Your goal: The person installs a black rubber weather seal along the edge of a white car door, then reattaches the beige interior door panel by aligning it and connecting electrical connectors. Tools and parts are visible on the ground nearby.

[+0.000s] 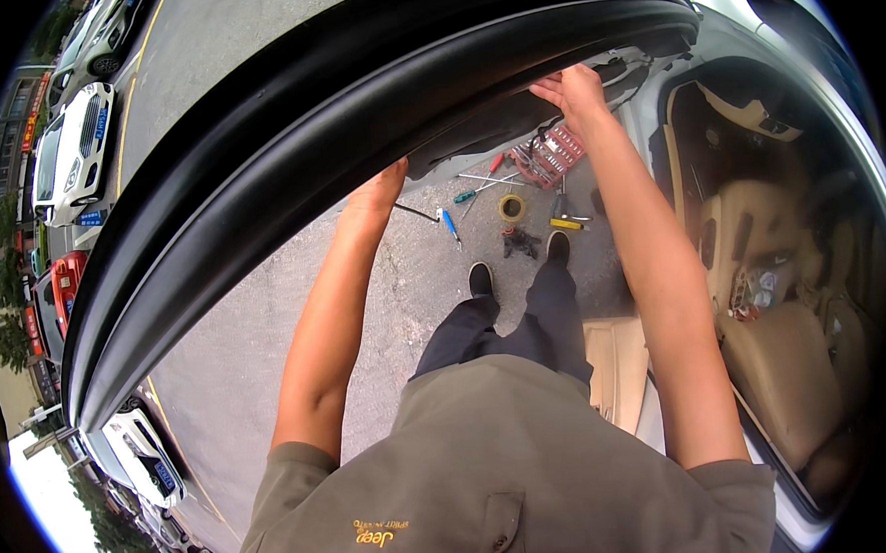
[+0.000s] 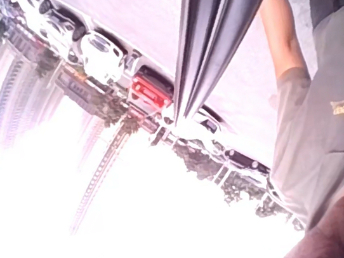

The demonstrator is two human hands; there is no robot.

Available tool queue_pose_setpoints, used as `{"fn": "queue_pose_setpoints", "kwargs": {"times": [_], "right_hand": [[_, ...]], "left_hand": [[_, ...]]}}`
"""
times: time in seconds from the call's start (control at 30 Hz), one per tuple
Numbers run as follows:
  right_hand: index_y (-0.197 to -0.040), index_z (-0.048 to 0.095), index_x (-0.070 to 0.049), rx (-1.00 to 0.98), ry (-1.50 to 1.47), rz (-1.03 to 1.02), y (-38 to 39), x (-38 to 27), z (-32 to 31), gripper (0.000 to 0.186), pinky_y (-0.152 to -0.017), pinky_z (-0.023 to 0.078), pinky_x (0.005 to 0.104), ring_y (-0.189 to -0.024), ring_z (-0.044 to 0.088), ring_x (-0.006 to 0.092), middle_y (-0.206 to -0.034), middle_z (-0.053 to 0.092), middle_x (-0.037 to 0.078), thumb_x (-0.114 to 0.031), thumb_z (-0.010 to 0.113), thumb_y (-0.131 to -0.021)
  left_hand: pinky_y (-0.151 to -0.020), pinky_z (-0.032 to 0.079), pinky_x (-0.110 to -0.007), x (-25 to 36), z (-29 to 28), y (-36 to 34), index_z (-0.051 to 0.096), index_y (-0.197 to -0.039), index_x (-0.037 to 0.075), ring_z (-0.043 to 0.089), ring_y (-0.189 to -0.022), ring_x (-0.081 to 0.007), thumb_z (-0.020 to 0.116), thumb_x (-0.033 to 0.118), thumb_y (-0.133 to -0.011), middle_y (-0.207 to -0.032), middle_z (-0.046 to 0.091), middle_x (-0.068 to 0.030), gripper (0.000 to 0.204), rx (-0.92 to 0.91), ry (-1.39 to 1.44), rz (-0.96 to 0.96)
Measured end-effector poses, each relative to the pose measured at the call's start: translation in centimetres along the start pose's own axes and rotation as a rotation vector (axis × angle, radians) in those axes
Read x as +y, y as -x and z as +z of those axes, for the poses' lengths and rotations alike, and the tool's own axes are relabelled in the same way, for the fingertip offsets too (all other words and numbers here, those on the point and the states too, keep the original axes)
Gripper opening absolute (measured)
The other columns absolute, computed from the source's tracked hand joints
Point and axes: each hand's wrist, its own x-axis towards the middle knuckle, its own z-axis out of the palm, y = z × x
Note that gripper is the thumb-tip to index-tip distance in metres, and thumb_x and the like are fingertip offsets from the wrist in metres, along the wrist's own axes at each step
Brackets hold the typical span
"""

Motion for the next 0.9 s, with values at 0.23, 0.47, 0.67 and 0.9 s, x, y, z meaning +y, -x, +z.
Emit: {"fn": "queue_pose_setpoints", "kwargs": {"times": [0.23, 0.47, 0.67, 0.9], "right_hand": [[-0.121, 0.059, -0.002, -0.073, 0.207, 0.105, -0.5, -1.7, -0.5, 0.031, -0.085, 0.062, 0.041, -0.096, 0.071, 0.0255, -0.107, 0.069, 0.014, -0.027, 0.052, -0.105], [-0.122, 0.059, -0.002, -0.068, 0.177, 0.119, -0.2, -1.4, -0.8, 0.034, -0.085, 0.061, 0.041, -0.098, 0.07, 0.0259, -0.109, 0.069, 0.014, -0.031, 0.05, -0.105], [-0.122, 0.058, -0.003, -0.068, 0.171, 0.126, 0.2, -1.3, -1.2, 0.037, -0.086, 0.06, 0.0411, -0.1, 0.069, 0.0262, -0.111, 0.068, 0.014, -0.035, 0.049, -0.105], [-0.123, 0.058, -0.004, -0.053, 0.108, 0.13, 0.7, -0.4, -1.5, 0.04, -0.086, 0.06, 0.0411, -0.102, 0.069, 0.0266, -0.113, 0.067, 0.014, -0.038, 0.048, -0.105]], "left_hand": [[-0.09, 0.052, -0.049, 0.2, 0.6, 2.3, 0.07, -0.119, 0.009, 0.066, -0.101, -0.04, 0.072, 0.026, -0.091, -0.11, 0.07, -0.0181, 0.033, 0.029, 0.02, -0.089], [-0.089, 0.052, -0.049, 0.6, 0.5, 3.9, 0.07, -0.119, 0.009, 0.066, -0.101, -0.0401, 0.072, 0.025, -0.09, -0.11, 0.07, -0.018, 0.032, 0.059, 0.032, -0.148], [-0.089, 0.052, -0.049, 0.9, 0.6, 5.2, 0.07, -0.118, 0.009, 0.066, -0.1, -0.0401, 0.073, 0.025, -0.09, -0.11, 0.07, -0.0179, 0.032, 0.075, 0.04, -0.183], [-0.089, 0.052, -0.049, 0.9, -0.1, 7.2, 0.07, -0.118, 0.009, 0.066, -0.1, -0.0402, 0.073, 0.025, -0.09, -0.11, 0.07, -0.0178, 0.032, 0.084, 0.063, -0.194]]}}
